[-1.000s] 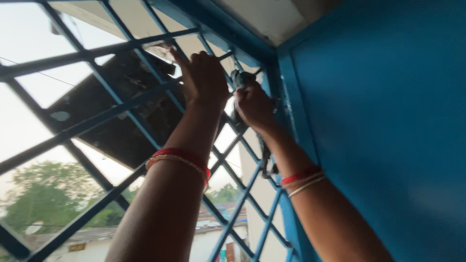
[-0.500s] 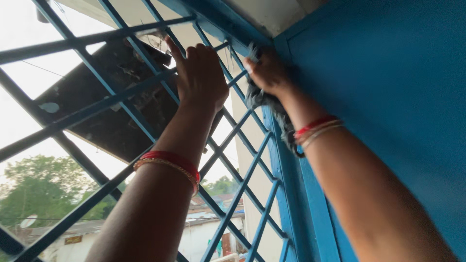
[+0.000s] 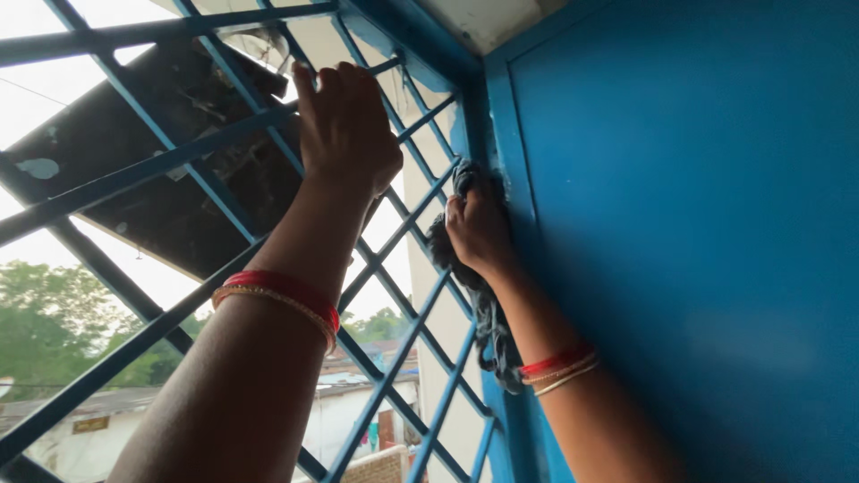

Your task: The person wipes a blue painted surface and a metal window grille with a dark cloth. They dip the cloth into a small orange bucket of water and continue wiping the surfaces.

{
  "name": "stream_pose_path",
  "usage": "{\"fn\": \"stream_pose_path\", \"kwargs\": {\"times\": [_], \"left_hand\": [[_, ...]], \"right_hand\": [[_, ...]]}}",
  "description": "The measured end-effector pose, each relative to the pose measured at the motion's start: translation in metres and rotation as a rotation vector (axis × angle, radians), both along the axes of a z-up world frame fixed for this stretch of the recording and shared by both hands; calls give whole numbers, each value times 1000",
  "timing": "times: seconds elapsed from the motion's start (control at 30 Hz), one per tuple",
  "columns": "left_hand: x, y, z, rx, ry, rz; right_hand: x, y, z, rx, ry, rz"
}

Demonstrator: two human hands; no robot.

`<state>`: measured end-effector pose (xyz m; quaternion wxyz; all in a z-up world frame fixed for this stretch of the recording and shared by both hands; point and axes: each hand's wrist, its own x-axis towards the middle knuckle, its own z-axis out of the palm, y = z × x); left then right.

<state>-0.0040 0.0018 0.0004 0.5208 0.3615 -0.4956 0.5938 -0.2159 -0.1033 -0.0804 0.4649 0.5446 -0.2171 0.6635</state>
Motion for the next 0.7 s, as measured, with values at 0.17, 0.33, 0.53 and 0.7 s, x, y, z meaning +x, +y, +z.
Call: {"fn": "stream_pose_path", "kwargs": {"times": [0.17, 0.33, 0.53, 0.7], "left_hand": [[-7, 12, -19, -110, 28, 2], [-19, 35, -64, 43, -64, 30], [-37, 64, -109, 351, -365, -69], [-30, 81, -107, 898, -344, -387]], "right_hand": [[-6, -2, -26, -101, 148, -615], [-9, 24, -81, 102, 185, -663], [16, 103, -147, 559, -189, -88], [17, 153, -140, 226, -146, -102]]}}
